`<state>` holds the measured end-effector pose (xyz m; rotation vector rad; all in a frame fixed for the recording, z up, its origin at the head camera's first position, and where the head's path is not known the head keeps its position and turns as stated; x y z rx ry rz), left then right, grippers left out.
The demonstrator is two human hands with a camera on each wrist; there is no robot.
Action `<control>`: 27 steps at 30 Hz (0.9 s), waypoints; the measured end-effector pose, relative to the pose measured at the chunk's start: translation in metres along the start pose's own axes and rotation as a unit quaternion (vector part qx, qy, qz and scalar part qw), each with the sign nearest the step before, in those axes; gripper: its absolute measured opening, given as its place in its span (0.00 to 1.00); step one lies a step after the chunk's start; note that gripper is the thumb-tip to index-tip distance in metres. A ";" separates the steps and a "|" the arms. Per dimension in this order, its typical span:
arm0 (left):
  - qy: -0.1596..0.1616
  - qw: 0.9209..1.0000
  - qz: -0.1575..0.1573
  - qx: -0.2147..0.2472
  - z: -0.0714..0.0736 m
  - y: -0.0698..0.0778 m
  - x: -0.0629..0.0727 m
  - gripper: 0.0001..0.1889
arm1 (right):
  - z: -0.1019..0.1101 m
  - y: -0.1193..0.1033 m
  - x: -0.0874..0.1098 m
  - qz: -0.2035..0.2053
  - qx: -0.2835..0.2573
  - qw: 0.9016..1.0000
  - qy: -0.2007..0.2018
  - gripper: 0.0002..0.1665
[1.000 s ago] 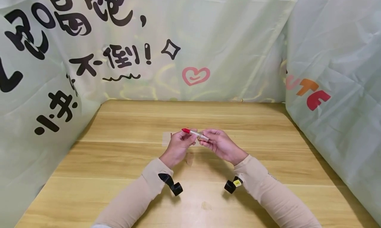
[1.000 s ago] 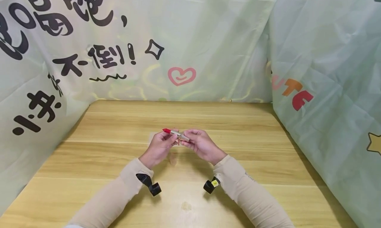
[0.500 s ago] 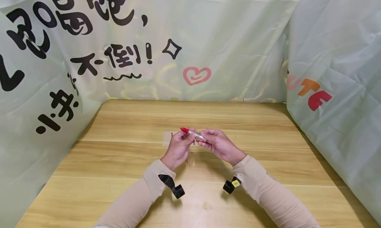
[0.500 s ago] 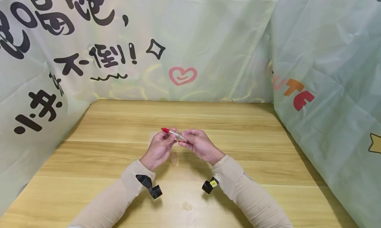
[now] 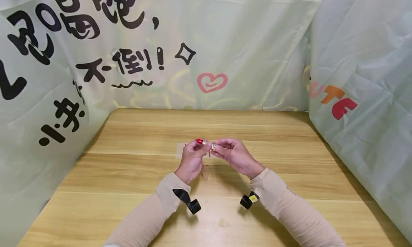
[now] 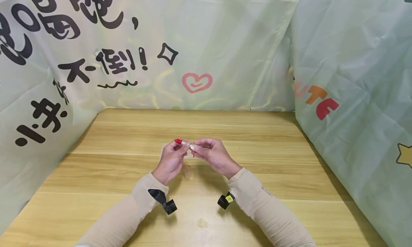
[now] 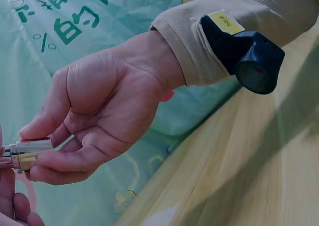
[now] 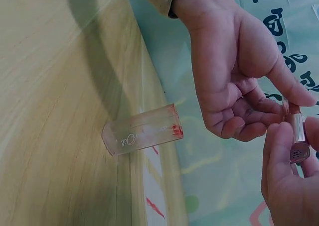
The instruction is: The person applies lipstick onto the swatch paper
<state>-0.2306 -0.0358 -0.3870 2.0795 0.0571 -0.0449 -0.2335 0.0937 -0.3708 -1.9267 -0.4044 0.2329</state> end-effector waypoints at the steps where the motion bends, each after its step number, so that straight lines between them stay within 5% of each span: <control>1: 0.005 1.000 -0.001 -0.005 0.001 0.000 0.000 0.12 | 0.001 0.000 0.000 0.007 0.017 1.000 0.006 0.12; 10: 0.081 0.996 0.006 -0.043 0.007 0.001 -0.001 0.20 | 0.003 -0.011 0.001 0.095 0.188 0.976 0.053 0.16; 17: 0.132 0.989 0.040 -0.048 0.007 -0.002 0.002 0.23 | 0.002 -0.014 0.003 0.134 0.205 0.967 0.073 0.16; 22: 0.165 0.983 0.067 -0.049 0.007 -0.005 0.005 0.22 | -0.001 -0.018 0.005 0.183 0.230 0.952 0.088 0.15; 27: 0.169 0.981 0.080 -0.051 0.007 -0.006 0.007 0.22 | -0.001 -0.019 0.006 0.195 0.243 0.945 0.097 0.15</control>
Point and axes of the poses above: each hand's wrist, its own x-axis away from the middle knuckle, its own z-axis out of the back of the hand, y = z × x, the point moved 8 cm from there along -x, towards the middle knuckle, and after that the axes turned 2 degrees about -x, right-handed, at the moved point
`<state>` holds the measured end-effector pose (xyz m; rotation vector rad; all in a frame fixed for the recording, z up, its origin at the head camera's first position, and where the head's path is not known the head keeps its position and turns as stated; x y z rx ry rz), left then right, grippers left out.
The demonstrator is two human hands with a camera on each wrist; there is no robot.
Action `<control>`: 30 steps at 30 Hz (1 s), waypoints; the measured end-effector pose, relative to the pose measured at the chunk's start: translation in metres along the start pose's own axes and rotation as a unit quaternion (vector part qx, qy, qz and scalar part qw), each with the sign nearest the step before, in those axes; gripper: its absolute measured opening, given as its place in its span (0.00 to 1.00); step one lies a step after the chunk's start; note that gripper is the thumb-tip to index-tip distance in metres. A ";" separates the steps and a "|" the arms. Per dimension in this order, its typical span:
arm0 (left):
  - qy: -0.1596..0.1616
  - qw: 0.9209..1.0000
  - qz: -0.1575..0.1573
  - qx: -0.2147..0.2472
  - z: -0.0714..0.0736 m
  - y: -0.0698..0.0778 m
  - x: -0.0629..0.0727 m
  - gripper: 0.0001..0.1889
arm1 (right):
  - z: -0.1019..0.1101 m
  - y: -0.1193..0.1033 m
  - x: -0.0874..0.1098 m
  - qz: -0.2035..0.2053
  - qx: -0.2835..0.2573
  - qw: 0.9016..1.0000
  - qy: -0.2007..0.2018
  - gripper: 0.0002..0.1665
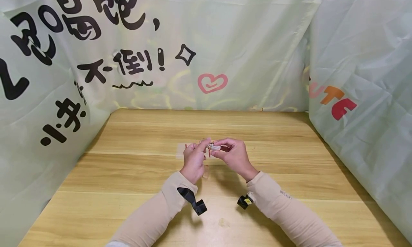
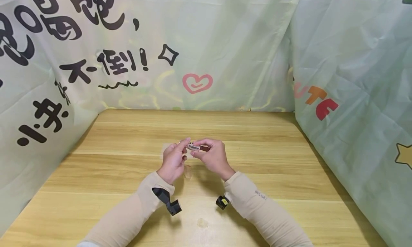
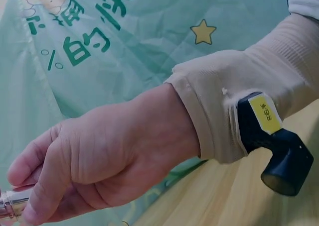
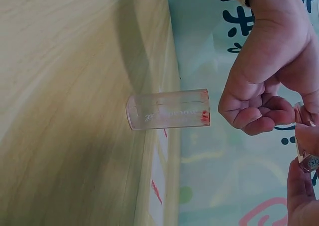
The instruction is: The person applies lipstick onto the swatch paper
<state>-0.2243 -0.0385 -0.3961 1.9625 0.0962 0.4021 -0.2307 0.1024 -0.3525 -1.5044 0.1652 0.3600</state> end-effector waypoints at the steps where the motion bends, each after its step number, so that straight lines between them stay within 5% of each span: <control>1: -0.003 1.000 0.001 0.000 0.000 0.000 0.000 0.22 | 0.000 0.001 0.000 -0.001 0.002 1.000 0.001 0.15; 19: -0.140 0.990 -0.012 -0.029 -0.008 -0.002 -0.007 0.09 | 0.007 0.004 -0.004 -0.043 0.041 0.998 -0.031 0.16; 30: -0.214 0.968 -0.035 -0.126 -0.005 0.000 -0.005 0.10 | 0.020 0.011 0.000 -0.074 0.042 0.996 -0.038 0.13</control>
Point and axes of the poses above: each hand's wrist, its own x-axis away from the middle knuckle, its own z-axis out of the back of the hand, y = z × x, the point moved 8 cm from there along -x, towards the middle knuckle, and after that the axes turned 2 degrees about -x, right-handed, at the moved point
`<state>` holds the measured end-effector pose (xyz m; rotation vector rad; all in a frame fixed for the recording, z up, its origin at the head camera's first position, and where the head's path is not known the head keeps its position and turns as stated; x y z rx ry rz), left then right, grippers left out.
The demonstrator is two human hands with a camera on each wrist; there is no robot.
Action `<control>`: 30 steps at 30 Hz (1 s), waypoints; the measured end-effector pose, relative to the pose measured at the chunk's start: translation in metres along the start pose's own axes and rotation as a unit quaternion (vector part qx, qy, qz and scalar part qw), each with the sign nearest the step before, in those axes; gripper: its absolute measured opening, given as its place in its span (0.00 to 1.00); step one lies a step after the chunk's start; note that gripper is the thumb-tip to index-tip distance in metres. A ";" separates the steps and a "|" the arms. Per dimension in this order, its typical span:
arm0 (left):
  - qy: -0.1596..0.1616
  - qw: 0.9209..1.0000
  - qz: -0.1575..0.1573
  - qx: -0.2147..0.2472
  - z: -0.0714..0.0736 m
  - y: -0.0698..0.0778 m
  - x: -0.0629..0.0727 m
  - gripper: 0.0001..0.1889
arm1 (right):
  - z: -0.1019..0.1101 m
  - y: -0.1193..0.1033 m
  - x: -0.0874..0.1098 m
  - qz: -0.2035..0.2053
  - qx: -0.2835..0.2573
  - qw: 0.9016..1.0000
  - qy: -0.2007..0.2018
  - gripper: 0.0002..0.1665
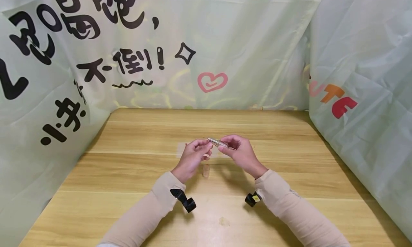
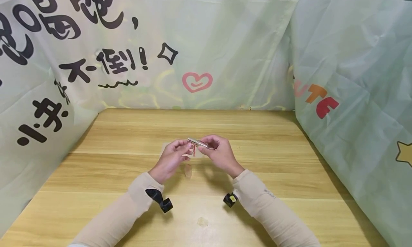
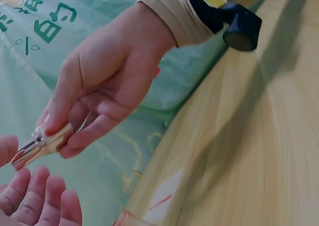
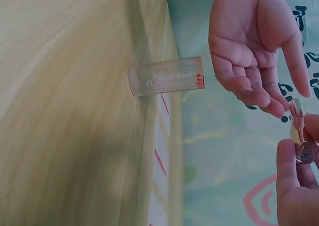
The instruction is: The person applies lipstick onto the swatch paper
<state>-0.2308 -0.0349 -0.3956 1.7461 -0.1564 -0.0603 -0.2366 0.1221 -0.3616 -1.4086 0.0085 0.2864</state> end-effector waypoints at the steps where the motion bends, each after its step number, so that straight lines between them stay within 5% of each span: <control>1: -0.005 1.000 -0.006 -0.013 0.001 0.001 0.000 0.11 | 0.001 0.001 0.000 -0.002 0.002 1.000 0.000 0.13; 6: -0.029 0.996 -0.035 -0.082 0.004 0.002 0.002 0.14 | 0.007 0.006 0.003 -0.018 -0.020 1.000 -0.002 0.13; 12: -0.048 0.981 -0.055 -0.179 0.010 0.000 0.008 0.15 | 0.009 0.018 0.007 -0.060 -0.092 0.994 -0.010 0.13; 20: -0.080 0.963 -0.017 -0.257 0.020 -0.019 0.013 0.24 | 0.013 0.034 0.015 -0.103 -0.111 0.988 -0.002 0.13; 30: -0.110 0.946 -0.016 -0.305 0.019 -0.032 0.016 0.26 | 0.016 0.043 0.018 -0.110 -0.133 0.985 0.002 0.13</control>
Point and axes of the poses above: each hand's wrist, its own x-axis away from the middle knuckle, its own z-axis out of the back of the hand, y = z × x, the point moved 8 cm from there along -x, towards the middle knuckle, and after that the axes turned 2 degrees about -x, right-handed, at the moved point
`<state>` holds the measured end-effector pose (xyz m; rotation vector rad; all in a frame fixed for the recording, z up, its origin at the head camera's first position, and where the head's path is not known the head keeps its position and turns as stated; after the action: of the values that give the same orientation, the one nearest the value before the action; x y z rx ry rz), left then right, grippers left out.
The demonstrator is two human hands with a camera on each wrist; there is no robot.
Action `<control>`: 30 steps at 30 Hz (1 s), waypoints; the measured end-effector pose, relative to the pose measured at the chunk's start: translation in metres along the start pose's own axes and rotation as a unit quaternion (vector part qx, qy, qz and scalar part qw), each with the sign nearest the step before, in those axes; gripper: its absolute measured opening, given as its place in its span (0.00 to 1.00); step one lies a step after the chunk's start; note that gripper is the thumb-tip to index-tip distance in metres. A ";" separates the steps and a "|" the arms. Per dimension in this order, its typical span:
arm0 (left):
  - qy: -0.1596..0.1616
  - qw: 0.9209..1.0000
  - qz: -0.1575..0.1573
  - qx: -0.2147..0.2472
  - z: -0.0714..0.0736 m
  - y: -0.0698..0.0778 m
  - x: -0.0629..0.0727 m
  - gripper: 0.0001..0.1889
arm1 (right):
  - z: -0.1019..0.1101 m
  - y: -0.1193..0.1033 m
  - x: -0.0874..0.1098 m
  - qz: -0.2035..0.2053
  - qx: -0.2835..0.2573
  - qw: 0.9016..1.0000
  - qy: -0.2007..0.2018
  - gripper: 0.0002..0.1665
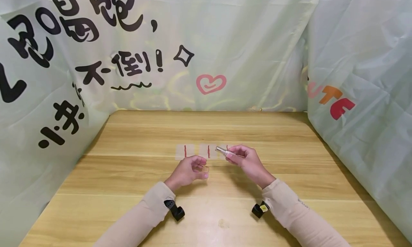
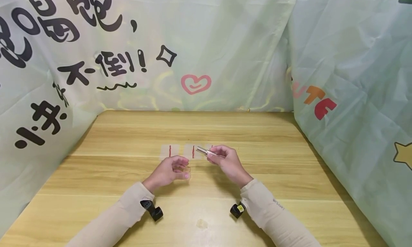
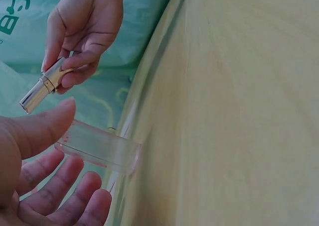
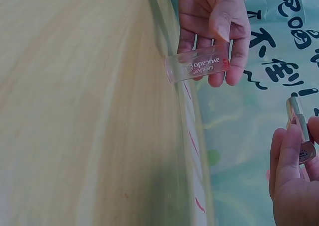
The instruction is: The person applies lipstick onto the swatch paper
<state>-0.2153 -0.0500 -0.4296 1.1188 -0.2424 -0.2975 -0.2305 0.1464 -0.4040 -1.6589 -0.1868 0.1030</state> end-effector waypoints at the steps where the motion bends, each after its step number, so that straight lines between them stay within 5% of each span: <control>1: 0.000 1.000 -0.001 0.000 0.000 0.000 0.000 0.25 | 0.000 0.000 0.000 0.001 -0.001 1.000 -0.001 0.13; 19: 0.004 0.999 -0.005 -0.032 -0.001 0.000 0.002 0.15 | 0.000 -0.001 0.002 0.007 -0.020 1.000 -0.006 0.09; 30: 0.027 0.999 -0.022 0.017 0.010 0.013 -0.001 0.13 | -0.003 -0.010 0.005 0.026 -0.023 0.999 -0.026 0.08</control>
<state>-0.2182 -0.0525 -0.4139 1.1661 -0.1753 -0.3024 -0.2259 0.1453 -0.3932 -1.7079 -0.1860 0.1820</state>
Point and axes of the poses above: each hand's wrist, its own x-axis away from the middle knuckle, its own z-axis out of the back of the hand, y = z × x, the point moved 8 cm from there along -x, towards the middle knuckle, and after that the axes turned 2 degrees about -x, right-handed, at the moved point
